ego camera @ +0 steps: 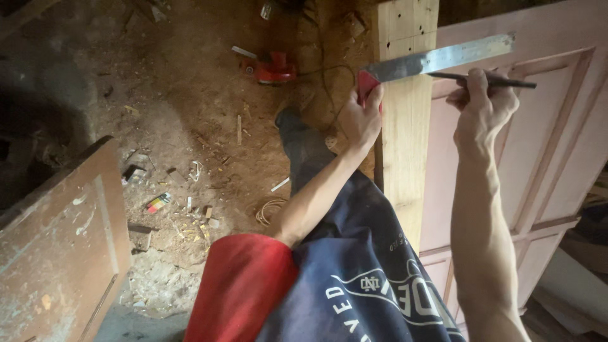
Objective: The person uses a try square and a pencil to mark straight lines on a wooden door frame. They repeatedly position the square, draw lines, and reposition the tool to create multiple parallel and perpendicular marks on the wood surface.
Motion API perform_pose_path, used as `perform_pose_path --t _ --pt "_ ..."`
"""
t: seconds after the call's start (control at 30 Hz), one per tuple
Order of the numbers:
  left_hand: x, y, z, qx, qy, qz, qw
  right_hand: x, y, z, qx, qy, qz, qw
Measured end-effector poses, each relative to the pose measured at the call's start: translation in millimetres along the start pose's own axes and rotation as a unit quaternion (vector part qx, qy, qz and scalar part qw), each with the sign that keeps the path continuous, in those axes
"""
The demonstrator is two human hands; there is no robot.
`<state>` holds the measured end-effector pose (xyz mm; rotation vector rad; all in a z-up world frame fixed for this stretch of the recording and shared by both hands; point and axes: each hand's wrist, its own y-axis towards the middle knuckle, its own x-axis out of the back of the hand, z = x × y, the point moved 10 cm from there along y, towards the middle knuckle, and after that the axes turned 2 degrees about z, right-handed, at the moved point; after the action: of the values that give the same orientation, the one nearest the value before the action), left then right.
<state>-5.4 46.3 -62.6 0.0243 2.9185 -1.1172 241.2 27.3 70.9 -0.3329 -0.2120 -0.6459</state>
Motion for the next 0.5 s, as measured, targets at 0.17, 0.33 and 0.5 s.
perform_pose_path --t 0.17,0.33,0.5 --pt "-8.4 5.0 12.8 0.002 -0.062 0.001 0.998 1.4 -19.6 -7.4 -0.026 0.001 -0.045 0.999" --pt "4.9 -0.5 -17.6 -0.154 -0.019 -0.046 0.987 -23.5 -16.5 -6.5 -0.025 0.016 -0.024 0.999" --pt "-5.3 -0.7 1.6 0.014 -0.037 0.020 0.999 -55.7 -5.4 -6.0 -0.019 -0.004 0.022 1.000"
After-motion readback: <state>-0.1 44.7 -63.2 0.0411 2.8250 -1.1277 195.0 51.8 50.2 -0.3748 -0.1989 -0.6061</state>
